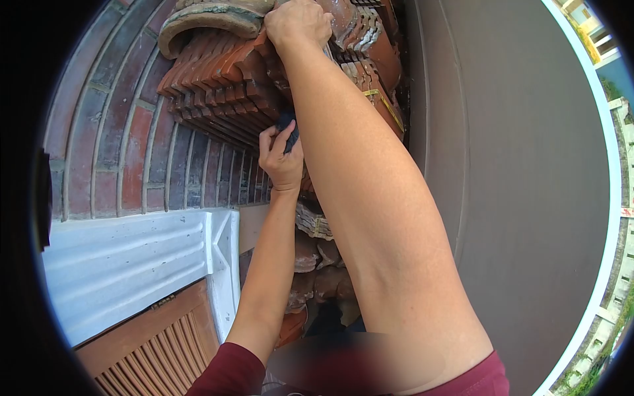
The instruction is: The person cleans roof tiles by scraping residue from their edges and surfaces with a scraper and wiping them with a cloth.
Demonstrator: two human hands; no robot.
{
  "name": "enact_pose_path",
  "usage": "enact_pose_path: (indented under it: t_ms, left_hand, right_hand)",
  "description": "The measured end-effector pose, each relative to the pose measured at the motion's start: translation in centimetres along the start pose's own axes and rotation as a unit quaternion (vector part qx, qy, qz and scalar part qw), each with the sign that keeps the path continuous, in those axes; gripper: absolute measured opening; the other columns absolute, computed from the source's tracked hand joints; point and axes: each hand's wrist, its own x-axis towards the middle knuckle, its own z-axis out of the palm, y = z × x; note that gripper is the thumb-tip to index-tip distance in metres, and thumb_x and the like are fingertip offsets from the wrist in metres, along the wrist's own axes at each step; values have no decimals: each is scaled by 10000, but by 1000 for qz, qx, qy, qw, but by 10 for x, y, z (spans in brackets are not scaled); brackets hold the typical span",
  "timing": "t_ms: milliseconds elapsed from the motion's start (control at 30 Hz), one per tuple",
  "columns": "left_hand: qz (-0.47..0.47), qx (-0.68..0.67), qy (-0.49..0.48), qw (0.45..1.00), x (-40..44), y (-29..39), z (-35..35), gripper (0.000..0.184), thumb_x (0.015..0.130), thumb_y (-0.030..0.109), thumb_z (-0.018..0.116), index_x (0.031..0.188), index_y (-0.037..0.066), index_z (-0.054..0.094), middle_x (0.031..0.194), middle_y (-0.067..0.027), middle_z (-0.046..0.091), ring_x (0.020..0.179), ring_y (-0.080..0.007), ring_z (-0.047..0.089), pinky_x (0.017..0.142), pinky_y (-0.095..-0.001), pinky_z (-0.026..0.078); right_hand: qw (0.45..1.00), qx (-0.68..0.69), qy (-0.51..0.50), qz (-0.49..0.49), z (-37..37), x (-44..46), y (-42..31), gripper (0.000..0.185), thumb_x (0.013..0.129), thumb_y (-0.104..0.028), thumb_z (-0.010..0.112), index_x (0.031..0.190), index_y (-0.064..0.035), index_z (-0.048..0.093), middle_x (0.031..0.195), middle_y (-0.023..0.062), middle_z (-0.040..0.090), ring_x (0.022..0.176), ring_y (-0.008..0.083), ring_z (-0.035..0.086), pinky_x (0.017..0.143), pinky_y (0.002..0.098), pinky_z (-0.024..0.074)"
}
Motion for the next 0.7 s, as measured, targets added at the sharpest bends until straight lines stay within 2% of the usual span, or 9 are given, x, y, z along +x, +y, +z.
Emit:
enact_pose_path:
  t_ms: [167,267,367,500,533,633,667,700]
  left_hand:
    - [9,4,-41,999,5,-3,-7,325,707,-35,816,1002,98,788,947,-85,627,745,-265,692,645,-359,566]
    - [-6,1,14,1000,22,9,-6,245,741,37,857,979,46,800,912,-100,622,754,-219,654,660,-318,528]
    - [-21,-5,27,999,9,5,3,249,735,29,854,977,47,798,906,-102,628,758,-235,659,668,-324,533]
    - [-40,-8,-59,997,-39,-23,10,302,711,-34,813,983,95,786,936,-85,642,795,-301,693,691,-392,559]
    - [-23,-5,-59,998,-33,-19,8,301,715,-40,811,988,86,784,939,-88,644,796,-291,693,690,-385,556]
    - [-16,-6,-10,1000,2,1,-2,304,717,-51,808,995,69,783,940,-87,644,784,-267,693,682,-370,553]
    - [-29,-11,16,999,22,14,-6,283,730,-35,832,998,50,798,921,-92,637,781,-242,657,708,-327,538]
    - [-16,-17,29,999,28,17,-6,293,728,-43,830,1003,51,797,927,-91,637,782,-239,657,705,-326,537]
  right_hand:
    - [1000,-5,2,-7,2,2,0,394,882,-257,574,1094,24,750,1169,281,707,1153,438,668,1025,476,512]
    - [1000,-6,4,-6,-1,1,-1,404,883,-258,574,1115,24,746,1179,278,706,1167,437,662,1027,473,511]
    - [1000,3,2,8,-2,-1,-1,412,887,-261,572,1131,24,742,1191,276,703,1177,431,660,1029,470,512]
    - [1000,1,-7,9,-5,1,-3,411,893,-263,568,1131,24,741,1198,276,700,1174,427,663,1028,466,514]
    - [1000,0,-11,12,-3,2,-2,409,894,-262,567,1128,24,742,1197,276,700,1172,428,664,1027,466,515]
    - [1000,1,-14,4,-2,1,0,405,891,-261,569,1117,25,744,1195,279,699,1166,431,666,1023,469,517]
    - [1000,1,-11,-3,-3,2,0,403,890,-261,570,1112,26,745,1195,281,698,1164,432,666,1021,470,518]
    - [1000,6,-10,-3,-2,1,3,402,888,-261,572,1110,26,747,1194,281,698,1162,433,667,1020,471,518]
